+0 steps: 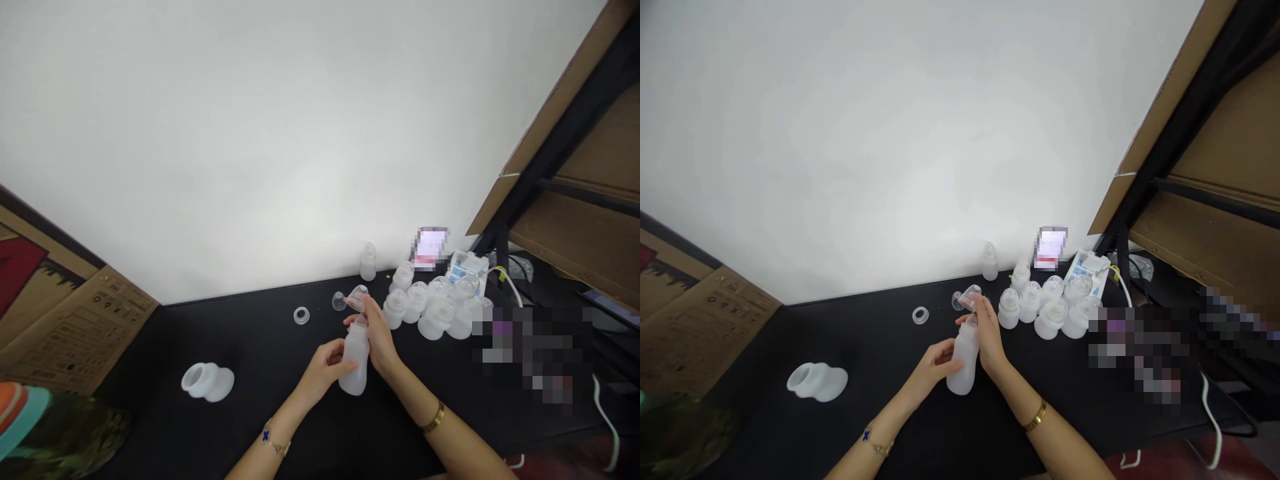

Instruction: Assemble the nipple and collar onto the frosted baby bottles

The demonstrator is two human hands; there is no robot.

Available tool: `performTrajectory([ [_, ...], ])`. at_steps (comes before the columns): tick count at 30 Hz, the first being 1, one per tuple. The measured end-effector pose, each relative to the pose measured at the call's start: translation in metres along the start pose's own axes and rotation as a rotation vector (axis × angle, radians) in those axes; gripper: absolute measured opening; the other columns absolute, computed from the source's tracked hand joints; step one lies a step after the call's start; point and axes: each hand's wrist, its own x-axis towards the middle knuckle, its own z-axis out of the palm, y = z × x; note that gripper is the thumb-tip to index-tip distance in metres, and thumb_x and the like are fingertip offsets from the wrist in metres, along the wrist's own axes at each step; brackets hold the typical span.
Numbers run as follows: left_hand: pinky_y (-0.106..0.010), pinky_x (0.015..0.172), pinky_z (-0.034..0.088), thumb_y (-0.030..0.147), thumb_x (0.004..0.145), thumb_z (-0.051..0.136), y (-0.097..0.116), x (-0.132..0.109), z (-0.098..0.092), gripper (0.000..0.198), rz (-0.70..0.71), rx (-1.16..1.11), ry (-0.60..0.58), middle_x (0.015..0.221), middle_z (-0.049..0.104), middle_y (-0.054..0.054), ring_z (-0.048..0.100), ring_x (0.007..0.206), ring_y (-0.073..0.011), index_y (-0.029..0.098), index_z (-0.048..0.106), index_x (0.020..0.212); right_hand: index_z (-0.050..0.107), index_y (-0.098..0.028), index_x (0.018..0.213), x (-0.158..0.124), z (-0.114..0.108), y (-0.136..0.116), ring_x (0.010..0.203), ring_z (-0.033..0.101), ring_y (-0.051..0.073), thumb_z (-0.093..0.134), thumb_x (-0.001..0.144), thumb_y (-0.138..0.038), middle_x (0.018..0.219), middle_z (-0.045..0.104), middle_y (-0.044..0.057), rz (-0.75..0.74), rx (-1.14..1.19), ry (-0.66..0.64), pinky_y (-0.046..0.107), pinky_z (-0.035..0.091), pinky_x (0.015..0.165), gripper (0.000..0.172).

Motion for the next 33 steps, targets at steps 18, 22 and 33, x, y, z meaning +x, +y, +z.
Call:
performTrajectory([
  [18, -0.032, 0.077, 0.046, 0.044, 0.068, 0.083, 0.008, 0.001, 0.000, 0.041, 0.031, -0.074, 0.097, 0.091, 0.076, -0.009, 0.066, 0.085, -0.0264, 0.015, 0.077, 0.097, 0.067, -0.026, 0.109, 0.002, -0.004, 0.003, 0.086, 0.068, 0.025, 0.064, 0.084, -0.059, 0.105, 0.076, 0.005, 0.003, -0.003, -0.040, 0.034, 0.051, 0.067, 0.041],
  [22, -0.032, 0.079, 0.047, 0.045, 0.068, 0.083, 0.010, 0.000, 0.000, 0.043, 0.032, -0.102, 0.120, 0.094, 0.076, -0.010, 0.067, 0.088, -0.0277, 0.015, 0.076, 0.098, 0.068, -0.026, 0.108, 0.002, -0.005, 0.004, 0.088, 0.068, 0.026, 0.063, 0.085, -0.060, 0.104, 0.075, 0.004, 0.000, -0.016, -0.056, 0.035, 0.051, 0.069, 0.041],
  [33, -0.032, 0.079, 0.047, 0.045, 0.068, 0.083, 0.002, 0.002, -0.004, 0.043, 0.019, -0.077, 0.098, 0.094, 0.076, -0.010, 0.067, 0.088, -0.0278, 0.015, 0.077, 0.099, 0.071, -0.028, 0.104, -0.001, -0.003, 0.001, 0.091, 0.066, 0.027, 0.064, 0.085, -0.060, 0.099, 0.076, 0.003, 0.003, -0.047, -0.075, 0.033, 0.048, 0.069, 0.038],
])
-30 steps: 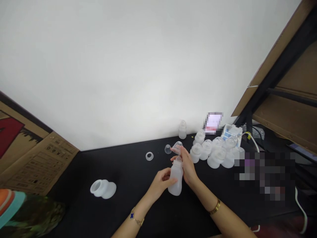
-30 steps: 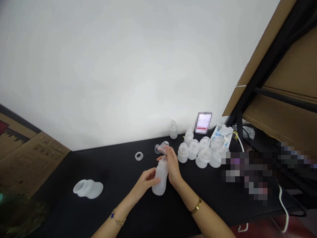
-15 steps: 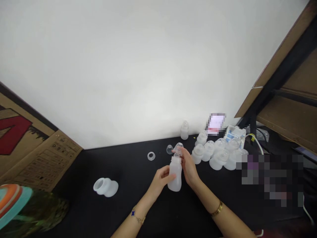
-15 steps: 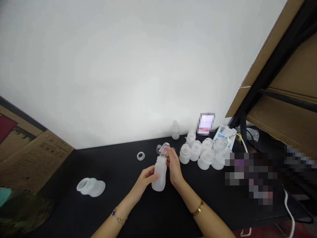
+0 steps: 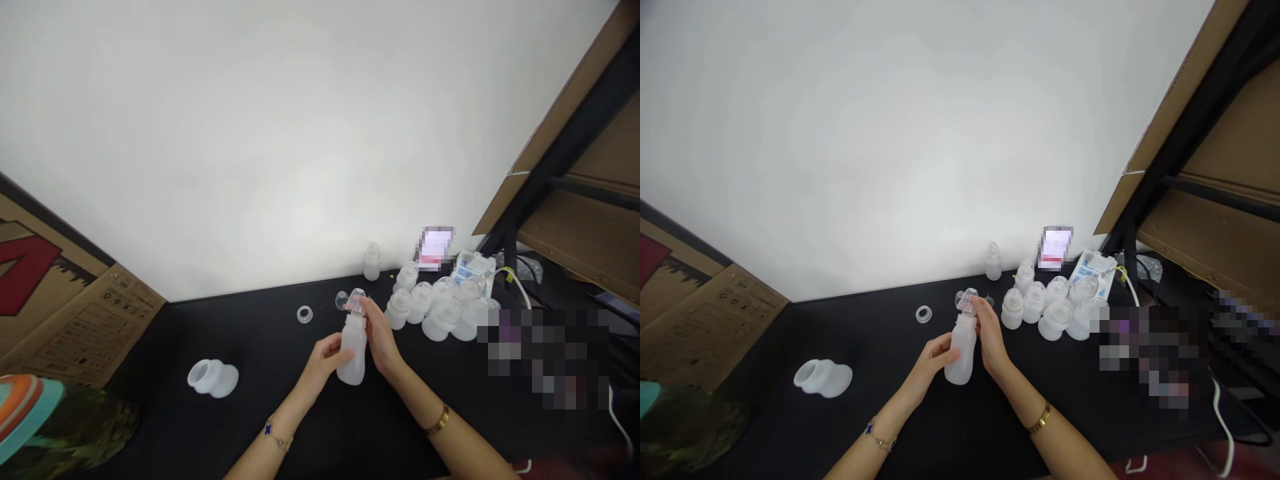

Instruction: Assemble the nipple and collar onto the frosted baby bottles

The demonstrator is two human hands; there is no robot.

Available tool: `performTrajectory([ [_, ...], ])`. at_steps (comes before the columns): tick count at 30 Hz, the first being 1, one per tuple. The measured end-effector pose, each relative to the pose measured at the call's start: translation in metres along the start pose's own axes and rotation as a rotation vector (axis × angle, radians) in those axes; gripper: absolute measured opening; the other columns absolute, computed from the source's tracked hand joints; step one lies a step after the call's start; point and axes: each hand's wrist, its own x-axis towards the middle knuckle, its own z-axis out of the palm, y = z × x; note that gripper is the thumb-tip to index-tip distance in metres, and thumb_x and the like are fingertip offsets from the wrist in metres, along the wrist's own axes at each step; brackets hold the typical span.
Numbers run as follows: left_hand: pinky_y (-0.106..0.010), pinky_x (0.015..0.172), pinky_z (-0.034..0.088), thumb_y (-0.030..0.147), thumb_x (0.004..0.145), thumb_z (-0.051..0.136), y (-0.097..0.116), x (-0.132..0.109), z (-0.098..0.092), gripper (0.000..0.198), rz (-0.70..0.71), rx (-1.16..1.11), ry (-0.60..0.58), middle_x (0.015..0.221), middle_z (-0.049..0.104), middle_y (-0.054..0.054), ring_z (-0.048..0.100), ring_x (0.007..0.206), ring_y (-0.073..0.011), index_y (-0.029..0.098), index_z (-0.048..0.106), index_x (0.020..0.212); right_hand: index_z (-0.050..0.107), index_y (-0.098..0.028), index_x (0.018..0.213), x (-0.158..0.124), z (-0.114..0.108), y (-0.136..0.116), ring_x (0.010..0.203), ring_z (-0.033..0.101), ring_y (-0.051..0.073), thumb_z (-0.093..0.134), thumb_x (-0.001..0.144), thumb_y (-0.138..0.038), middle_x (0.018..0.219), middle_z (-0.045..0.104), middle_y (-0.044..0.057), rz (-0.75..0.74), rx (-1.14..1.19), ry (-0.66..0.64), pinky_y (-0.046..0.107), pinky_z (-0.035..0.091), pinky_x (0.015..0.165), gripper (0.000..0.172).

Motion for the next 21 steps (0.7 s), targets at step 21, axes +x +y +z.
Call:
performTrajectory([
  [21, -0.031, 0.078, 0.046, 0.048, 0.068, 0.083, 0.0013, 0.0000, 0.0015, 0.048, -0.019, 0.014, 0.001, 0.095, 0.076, -0.010, 0.067, 0.088, -0.0265, 0.014, 0.076, 0.102, 0.071, -0.029, 0.104, -0.0020, 0.0004, -0.0030, 0.096, 0.066, 0.029, 0.066, 0.085, -0.057, 0.099, 0.076, 0.002, 0.019, -0.027, -0.052, 0.035, 0.046, 0.071, 0.034],
])
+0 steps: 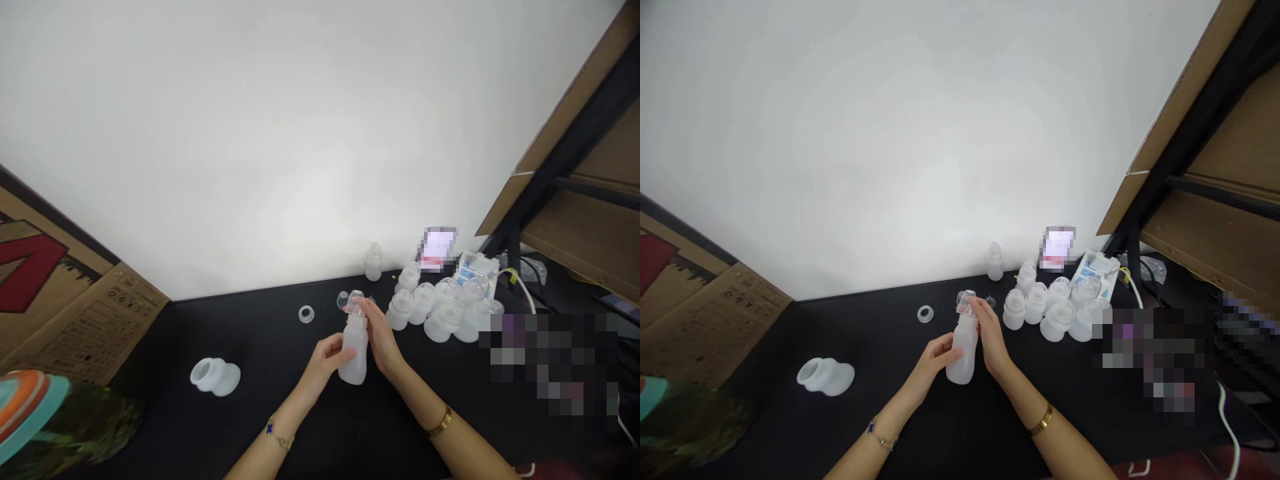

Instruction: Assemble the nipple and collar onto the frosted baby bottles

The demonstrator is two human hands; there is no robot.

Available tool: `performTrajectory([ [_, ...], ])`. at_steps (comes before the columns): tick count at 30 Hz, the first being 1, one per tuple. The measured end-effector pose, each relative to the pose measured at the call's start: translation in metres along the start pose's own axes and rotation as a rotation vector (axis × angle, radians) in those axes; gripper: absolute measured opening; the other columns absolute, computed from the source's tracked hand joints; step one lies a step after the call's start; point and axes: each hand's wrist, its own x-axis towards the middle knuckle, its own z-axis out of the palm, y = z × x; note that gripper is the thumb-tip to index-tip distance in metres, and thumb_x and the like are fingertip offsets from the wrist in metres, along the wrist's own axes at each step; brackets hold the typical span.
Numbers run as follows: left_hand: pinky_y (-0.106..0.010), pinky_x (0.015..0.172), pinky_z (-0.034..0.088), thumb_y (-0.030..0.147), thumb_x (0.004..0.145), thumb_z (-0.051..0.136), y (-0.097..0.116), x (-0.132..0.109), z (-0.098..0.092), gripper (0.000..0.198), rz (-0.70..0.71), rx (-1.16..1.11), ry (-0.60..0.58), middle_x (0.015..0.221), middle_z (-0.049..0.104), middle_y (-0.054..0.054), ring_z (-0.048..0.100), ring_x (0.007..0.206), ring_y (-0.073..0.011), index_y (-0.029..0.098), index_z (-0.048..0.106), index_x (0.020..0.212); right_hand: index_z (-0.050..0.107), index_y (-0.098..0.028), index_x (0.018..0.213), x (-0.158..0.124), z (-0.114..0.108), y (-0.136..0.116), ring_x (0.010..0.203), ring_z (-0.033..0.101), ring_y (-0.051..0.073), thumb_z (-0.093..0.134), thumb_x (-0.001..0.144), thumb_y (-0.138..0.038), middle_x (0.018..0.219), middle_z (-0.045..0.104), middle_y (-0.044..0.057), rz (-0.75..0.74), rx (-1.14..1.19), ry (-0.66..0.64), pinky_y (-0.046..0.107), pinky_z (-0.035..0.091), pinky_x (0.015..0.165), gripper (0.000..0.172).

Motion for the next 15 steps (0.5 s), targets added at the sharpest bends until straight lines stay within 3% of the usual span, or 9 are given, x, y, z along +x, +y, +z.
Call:
performTrajectory([
  [15, -0.029, 0.078, 0.046, 0.043, 0.071, 0.082, 0.0052, -0.0035, 0.0040, 0.039, 0.023, -0.033, 0.000, 0.093, 0.076, -0.008, 0.067, 0.087, -0.0241, 0.015, 0.076, 0.098, 0.071, -0.028, 0.101, 0.0020, -0.0006, 0.0015, 0.101, 0.065, 0.030, 0.067, 0.084, -0.057, 0.101, 0.076, 0.003, -0.011, 0.006, 0.019, 0.035, 0.047, 0.074, 0.034],
])
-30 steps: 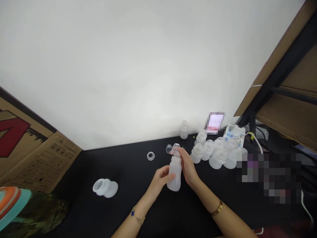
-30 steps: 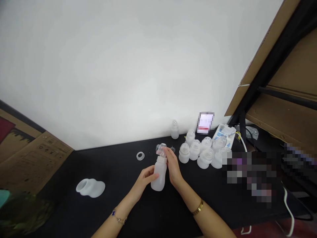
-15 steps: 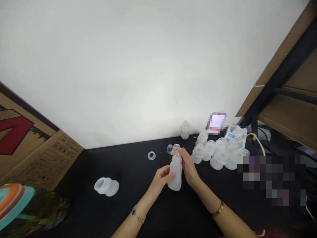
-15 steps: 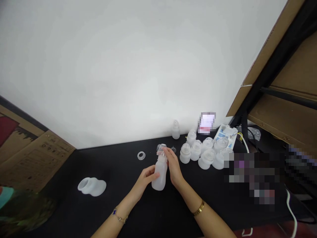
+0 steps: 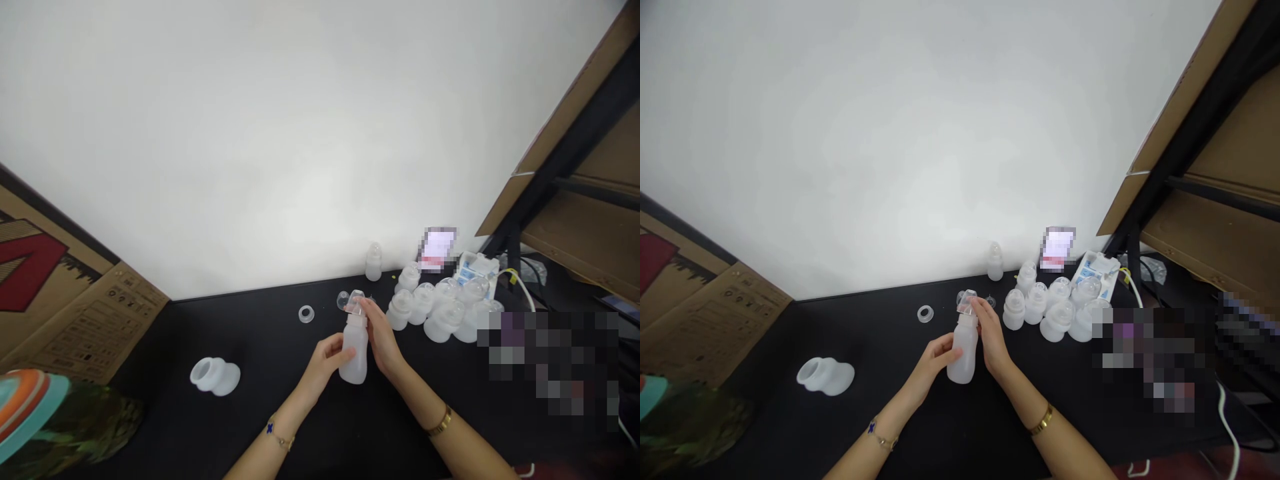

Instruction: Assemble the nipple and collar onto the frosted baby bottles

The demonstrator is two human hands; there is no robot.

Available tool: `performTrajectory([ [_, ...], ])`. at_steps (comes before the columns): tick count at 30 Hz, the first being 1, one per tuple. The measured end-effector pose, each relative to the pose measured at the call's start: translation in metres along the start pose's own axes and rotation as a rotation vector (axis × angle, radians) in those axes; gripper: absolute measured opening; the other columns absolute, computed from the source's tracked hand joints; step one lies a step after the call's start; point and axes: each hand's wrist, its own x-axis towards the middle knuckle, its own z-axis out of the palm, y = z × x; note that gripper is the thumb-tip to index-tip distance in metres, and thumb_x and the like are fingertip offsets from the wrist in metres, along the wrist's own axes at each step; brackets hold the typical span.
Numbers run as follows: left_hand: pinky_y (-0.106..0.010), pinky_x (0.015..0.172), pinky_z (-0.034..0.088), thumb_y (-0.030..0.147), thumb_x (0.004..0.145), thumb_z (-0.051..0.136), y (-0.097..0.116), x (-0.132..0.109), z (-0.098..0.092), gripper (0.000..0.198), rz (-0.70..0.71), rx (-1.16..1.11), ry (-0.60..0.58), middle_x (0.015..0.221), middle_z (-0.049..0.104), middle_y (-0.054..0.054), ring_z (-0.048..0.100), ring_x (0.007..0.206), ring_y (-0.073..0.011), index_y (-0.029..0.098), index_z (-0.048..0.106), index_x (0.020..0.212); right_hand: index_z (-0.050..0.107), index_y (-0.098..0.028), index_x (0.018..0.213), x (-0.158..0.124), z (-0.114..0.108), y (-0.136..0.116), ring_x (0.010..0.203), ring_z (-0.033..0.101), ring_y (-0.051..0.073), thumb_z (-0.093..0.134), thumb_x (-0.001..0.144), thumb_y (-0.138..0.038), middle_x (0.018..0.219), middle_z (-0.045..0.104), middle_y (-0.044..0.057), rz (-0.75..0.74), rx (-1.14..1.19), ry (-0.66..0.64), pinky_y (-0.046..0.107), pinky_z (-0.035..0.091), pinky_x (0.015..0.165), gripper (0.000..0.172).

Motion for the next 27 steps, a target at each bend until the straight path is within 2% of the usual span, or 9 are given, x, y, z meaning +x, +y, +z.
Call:
performTrajectory([
  [11, -0.027, 0.076, 0.046, 0.042, 0.073, 0.081, -0.0006, -0.0003, -0.0001, 0.037, 0.009, -0.006, 0.002, 0.091, 0.075, -0.007, 0.066, 0.084, -0.0215, 0.015, 0.077, 0.097, 0.071, -0.028, 0.101, -0.0006, -0.0005, -0.0006, 0.094, 0.066, 0.028, 0.066, 0.085, -0.056, 0.101, 0.076, 0.003, 0.007, -0.007, -0.006, 0.033, 0.046, 0.069, 0.033],
  [27, -0.029, 0.076, 0.045, 0.044, 0.072, 0.081, -0.0031, 0.0000, -0.0009, 0.040, -0.003, -0.023, 0.001, 0.093, 0.075, -0.009, 0.065, 0.086, -0.0241, 0.015, 0.076, 0.099, 0.071, -0.027, 0.102, -0.0011, 0.0008, -0.0017, 0.098, 0.066, 0.029, 0.068, 0.083, -0.057, 0.102, 0.076, 0.004, 0.001, 0.004, -0.005, 0.035, 0.048, 0.073, 0.036],
])
